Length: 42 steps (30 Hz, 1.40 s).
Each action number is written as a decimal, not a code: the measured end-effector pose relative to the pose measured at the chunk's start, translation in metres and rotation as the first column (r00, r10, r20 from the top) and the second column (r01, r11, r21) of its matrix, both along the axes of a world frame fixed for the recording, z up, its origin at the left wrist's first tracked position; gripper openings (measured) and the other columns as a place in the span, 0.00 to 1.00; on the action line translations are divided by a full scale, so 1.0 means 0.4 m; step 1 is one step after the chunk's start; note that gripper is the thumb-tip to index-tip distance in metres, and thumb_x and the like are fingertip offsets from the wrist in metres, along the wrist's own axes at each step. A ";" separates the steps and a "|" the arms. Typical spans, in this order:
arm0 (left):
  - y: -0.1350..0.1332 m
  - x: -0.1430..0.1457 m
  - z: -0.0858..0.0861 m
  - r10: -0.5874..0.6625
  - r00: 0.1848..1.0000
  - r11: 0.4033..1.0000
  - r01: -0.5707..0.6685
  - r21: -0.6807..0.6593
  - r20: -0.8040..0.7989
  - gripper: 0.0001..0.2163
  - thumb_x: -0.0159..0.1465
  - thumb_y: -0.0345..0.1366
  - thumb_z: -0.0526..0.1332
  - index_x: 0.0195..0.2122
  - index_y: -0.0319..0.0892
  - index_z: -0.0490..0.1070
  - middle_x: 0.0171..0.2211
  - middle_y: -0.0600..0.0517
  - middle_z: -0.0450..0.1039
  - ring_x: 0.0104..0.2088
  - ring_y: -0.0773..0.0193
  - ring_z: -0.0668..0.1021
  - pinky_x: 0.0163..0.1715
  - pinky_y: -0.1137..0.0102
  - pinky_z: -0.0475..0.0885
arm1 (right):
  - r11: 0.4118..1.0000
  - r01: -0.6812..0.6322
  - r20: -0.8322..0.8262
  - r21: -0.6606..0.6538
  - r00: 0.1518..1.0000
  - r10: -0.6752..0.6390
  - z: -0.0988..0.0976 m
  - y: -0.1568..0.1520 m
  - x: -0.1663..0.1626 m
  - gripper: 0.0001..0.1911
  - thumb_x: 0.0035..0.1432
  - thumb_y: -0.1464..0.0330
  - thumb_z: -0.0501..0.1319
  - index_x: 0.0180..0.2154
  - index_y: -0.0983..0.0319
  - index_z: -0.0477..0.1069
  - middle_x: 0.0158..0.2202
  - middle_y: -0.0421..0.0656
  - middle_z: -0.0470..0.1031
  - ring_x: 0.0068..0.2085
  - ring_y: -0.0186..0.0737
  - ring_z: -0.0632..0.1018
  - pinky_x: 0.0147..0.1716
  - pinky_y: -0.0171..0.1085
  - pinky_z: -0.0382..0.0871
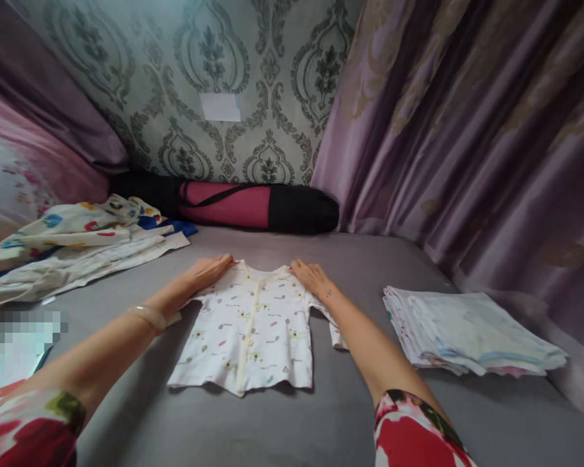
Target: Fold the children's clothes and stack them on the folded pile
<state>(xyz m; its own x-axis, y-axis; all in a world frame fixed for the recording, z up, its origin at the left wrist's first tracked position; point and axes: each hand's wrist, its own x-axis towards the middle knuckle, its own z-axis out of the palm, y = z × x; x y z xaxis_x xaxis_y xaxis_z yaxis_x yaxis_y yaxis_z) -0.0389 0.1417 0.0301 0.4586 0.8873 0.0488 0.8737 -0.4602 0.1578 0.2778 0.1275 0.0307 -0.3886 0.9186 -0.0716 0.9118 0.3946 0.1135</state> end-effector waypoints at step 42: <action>0.007 0.276 -0.032 -0.244 0.958 0.964 0.222 0.148 0.153 0.12 0.66 0.33 0.50 0.47 0.41 0.68 0.44 0.45 0.74 0.45 0.56 0.75 0.45 0.64 0.68 | 0.778 0.423 -0.641 -0.464 0.447 -0.625 0.022 -0.240 0.265 0.09 0.61 0.66 0.57 0.31 0.64 0.71 0.26 0.42 0.75 0.24 0.31 0.72 0.23 0.29 0.63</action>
<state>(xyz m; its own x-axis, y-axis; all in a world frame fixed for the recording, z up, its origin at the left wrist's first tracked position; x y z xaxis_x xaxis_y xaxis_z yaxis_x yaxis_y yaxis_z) 0.0716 0.1446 0.0171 0.6268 0.7384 0.2488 0.7058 -0.6733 0.2200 0.3840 0.0316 0.0395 0.1584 0.9623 -0.2212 0.6637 -0.2696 -0.6978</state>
